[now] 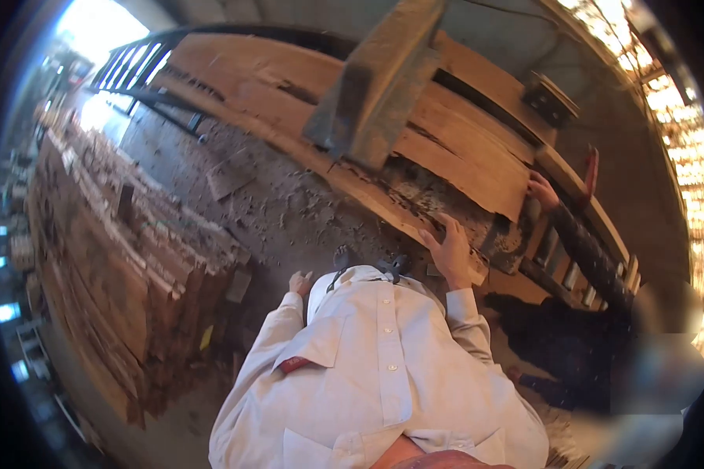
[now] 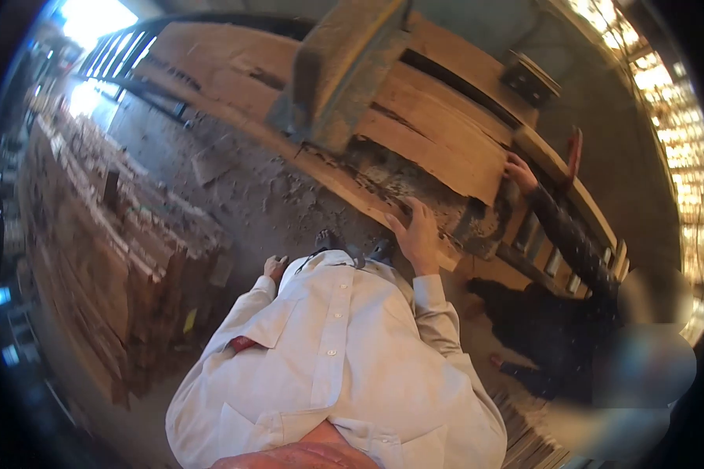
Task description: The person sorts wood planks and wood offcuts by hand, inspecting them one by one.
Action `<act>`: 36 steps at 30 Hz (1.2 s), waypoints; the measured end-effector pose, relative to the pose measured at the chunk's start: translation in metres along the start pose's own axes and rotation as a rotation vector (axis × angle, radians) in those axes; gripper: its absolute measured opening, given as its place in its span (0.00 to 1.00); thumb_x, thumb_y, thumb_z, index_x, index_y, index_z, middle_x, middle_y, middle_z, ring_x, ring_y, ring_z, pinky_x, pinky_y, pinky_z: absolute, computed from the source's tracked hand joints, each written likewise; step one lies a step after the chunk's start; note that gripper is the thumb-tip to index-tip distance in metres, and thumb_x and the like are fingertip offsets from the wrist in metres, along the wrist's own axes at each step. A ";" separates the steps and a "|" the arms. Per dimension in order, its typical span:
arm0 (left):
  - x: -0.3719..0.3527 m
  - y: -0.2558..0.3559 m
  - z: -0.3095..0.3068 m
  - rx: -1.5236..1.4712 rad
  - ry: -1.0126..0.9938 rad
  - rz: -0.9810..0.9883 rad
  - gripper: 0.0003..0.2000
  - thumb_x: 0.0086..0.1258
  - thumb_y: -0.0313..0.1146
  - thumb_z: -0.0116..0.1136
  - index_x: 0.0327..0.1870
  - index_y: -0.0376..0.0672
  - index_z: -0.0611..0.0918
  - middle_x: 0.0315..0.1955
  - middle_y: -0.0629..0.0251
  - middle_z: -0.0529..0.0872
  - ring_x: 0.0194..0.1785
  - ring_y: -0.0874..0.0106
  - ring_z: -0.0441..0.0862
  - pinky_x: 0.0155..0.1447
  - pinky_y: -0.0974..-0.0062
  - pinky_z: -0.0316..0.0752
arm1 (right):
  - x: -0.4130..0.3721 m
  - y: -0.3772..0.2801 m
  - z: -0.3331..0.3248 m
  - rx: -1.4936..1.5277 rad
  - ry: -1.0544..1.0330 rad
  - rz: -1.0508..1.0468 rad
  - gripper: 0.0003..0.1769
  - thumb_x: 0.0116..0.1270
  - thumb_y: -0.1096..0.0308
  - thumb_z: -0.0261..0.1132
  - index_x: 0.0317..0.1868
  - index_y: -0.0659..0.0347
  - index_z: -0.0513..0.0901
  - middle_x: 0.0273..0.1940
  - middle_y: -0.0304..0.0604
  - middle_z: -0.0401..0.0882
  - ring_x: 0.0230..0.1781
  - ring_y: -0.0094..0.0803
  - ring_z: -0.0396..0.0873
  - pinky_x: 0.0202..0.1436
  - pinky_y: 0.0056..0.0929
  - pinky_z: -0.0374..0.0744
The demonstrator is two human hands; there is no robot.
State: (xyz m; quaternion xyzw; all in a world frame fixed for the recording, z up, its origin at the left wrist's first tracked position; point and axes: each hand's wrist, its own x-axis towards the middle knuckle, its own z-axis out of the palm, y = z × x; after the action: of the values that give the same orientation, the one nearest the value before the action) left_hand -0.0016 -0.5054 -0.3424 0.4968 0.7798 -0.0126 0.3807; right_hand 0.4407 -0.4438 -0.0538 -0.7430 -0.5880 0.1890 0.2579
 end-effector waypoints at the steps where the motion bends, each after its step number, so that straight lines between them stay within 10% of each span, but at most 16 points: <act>1: -0.003 -0.002 0.001 -0.027 -0.002 -0.008 0.26 0.71 0.56 0.63 0.43 0.35 0.88 0.48 0.42 0.89 0.55 0.47 0.85 0.60 0.54 0.78 | -0.004 0.001 -0.002 -0.023 -0.028 0.004 0.34 0.64 0.50 0.76 0.64 0.61 0.79 0.62 0.54 0.81 0.64 0.52 0.77 0.68 0.45 0.75; 15: -0.012 -0.001 0.017 -0.167 -0.016 -0.056 0.24 0.71 0.54 0.64 0.44 0.37 0.89 0.47 0.46 0.90 0.55 0.50 0.86 0.61 0.56 0.79 | -0.010 0.016 -0.023 -0.338 -0.219 -0.099 0.50 0.51 0.43 0.82 0.68 0.61 0.74 0.62 0.52 0.78 0.63 0.51 0.74 0.67 0.48 0.74; 36: -0.022 -0.006 0.019 -0.189 0.047 -0.043 0.23 0.71 0.53 0.64 0.39 0.36 0.88 0.43 0.46 0.91 0.51 0.51 0.87 0.57 0.56 0.79 | -0.015 0.026 0.004 -0.427 -0.169 -0.101 0.40 0.58 0.50 0.77 0.64 0.62 0.72 0.57 0.54 0.76 0.58 0.54 0.76 0.63 0.53 0.72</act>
State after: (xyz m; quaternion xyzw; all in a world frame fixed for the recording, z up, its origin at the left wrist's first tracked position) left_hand 0.0097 -0.5326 -0.3445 0.4419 0.7967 0.0643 0.4072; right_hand 0.4551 -0.4627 -0.0735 -0.7319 -0.6706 0.1084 0.0537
